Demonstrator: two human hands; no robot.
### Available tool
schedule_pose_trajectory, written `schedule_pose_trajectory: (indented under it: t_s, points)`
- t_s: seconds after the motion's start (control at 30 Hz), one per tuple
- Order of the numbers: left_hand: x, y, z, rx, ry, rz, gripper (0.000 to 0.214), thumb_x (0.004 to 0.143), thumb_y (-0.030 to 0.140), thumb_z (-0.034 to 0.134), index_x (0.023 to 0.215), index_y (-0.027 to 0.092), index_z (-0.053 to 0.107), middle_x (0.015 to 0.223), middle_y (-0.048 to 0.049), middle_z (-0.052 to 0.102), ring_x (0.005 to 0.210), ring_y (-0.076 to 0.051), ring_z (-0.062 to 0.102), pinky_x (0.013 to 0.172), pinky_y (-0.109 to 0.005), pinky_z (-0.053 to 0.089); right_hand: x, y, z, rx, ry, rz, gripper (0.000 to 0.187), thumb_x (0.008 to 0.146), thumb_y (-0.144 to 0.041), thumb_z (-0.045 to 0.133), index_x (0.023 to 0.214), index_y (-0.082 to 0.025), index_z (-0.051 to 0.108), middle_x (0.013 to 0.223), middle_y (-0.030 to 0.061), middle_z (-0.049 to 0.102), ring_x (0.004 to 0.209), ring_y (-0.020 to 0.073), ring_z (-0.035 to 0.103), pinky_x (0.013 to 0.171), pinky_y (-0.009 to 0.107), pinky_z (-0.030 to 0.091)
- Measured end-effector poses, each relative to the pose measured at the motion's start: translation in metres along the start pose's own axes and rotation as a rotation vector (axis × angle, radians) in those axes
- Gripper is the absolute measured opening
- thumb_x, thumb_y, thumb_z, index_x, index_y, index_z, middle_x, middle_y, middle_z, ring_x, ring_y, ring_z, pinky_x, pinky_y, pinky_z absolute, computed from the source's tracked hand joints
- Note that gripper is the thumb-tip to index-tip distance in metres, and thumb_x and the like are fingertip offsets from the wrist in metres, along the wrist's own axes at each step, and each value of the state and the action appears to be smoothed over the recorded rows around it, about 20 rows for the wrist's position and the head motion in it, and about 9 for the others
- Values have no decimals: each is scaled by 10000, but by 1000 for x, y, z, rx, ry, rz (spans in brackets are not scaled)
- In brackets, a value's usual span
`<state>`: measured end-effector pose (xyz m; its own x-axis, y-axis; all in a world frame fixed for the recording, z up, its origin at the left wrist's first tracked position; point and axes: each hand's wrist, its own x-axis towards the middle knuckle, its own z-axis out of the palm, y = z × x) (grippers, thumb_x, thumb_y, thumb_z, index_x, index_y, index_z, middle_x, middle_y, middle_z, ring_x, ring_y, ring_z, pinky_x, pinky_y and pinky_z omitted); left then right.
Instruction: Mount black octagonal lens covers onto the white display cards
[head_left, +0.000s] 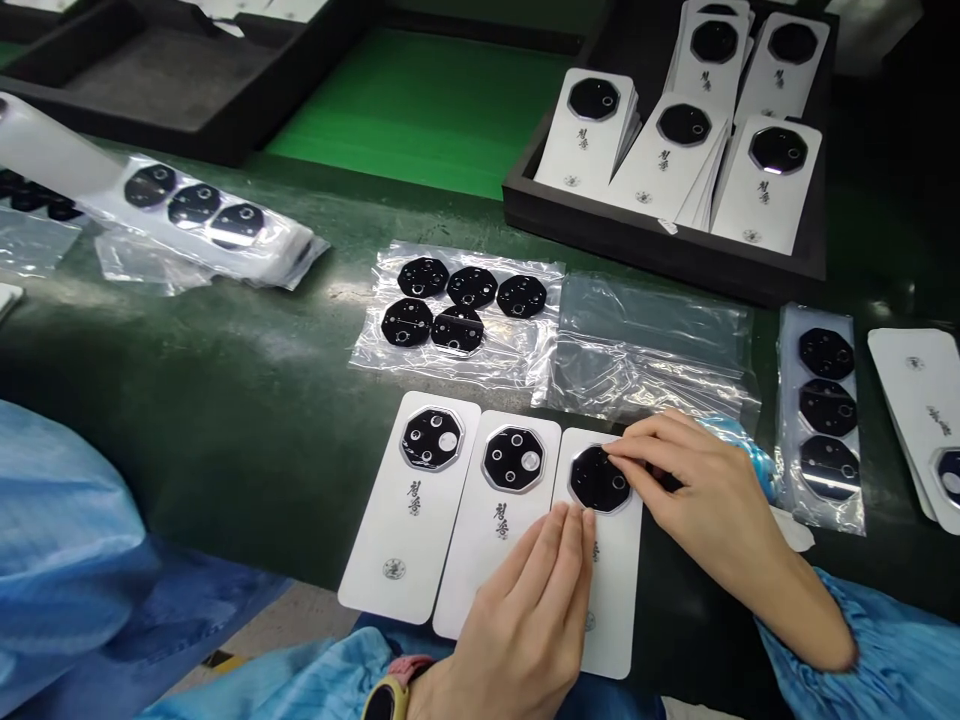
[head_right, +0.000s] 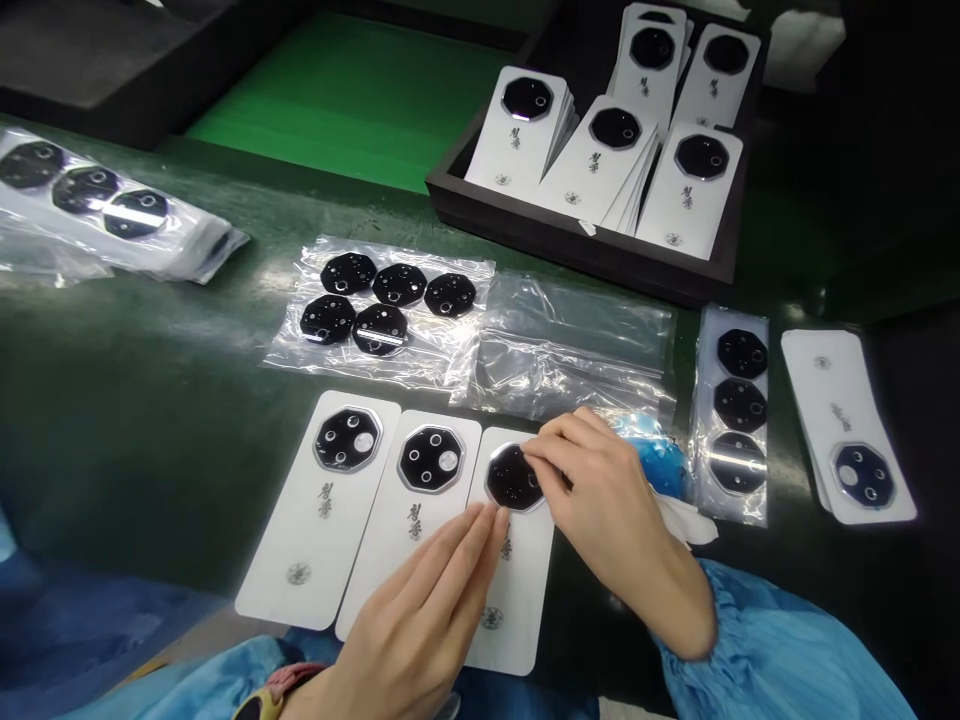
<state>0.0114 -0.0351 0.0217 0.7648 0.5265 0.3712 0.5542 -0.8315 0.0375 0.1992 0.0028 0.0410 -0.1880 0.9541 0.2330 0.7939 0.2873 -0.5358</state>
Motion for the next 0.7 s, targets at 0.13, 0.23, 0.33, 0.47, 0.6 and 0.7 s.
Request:
schedule_pose_trajectory:
  t_s: [0.13, 0.23, 0.33, 0.47, 0.6, 0.7]
  points:
    - [1, 1, 1, -10, -11, -29, 413, 829, -37, 301, 1126, -20, 588, 1099, -167, 679, 1087, -257, 638, 983, -328, 467, -3, -3, 0, -14, 6, -51, 220, 894, -64, 504, 786, -142, 679, 745, 40, 652, 701, 149, 573, 615, 260, 518]
    - [-1, 2, 2, 6, -47, -46, 423, 842, -1, 306, 1171, -18, 571, 1173, -193, 647, 1166, -300, 586, 1009, -371, 436, -5, -3, 1, -25, 7, -73, 206, 906, -64, 494, 825, -140, 667, 767, 46, 654, 726, 154, 567, 628, 268, 519]
    - [-3, 3, 2, 30, -101, -53, 415, 864, 50, 333, 1214, -12, 547, 1239, -224, 608, 1229, -361, 528, 1007, -415, 425, -6, -2, 1, -27, 4, -84, 214, 911, -54, 483, 825, -139, 658, 771, 46, 654, 729, 152, 561, 644, 275, 520]
    - [-2, 3, 3, 34, -85, -66, 399, 870, 61, 319, 1184, -3, 559, 1204, -222, 633, 1204, -352, 553, 1000, -411, 426, -7, -2, 2, -85, -6, -136, 237, 914, -24, 459, 838, -124, 659, 780, 50, 662, 750, 155, 566, 668, 284, 520]
    - [2, 3, 5, 30, -29, -68, 412, 876, 25, 256, 1106, 6, 597, 1123, -199, 682, 1115, -292, 629, 1055, -386, 383, -8, -3, 2, -147, -20, -149, 210, 906, -26, 480, 854, -95, 672, 779, 63, 658, 765, 173, 560, 684, 311, 505]
    - [3, 2, 7, 35, -23, -46, 424, 891, 21, 237, 1099, -1, 606, 1111, -203, 687, 1095, -282, 645, 1106, -397, 329, -9, -4, 2, -157, -20, -143, 218, 911, -34, 475, 863, -89, 680, 784, 64, 660, 771, 176, 555, 701, 319, 493]
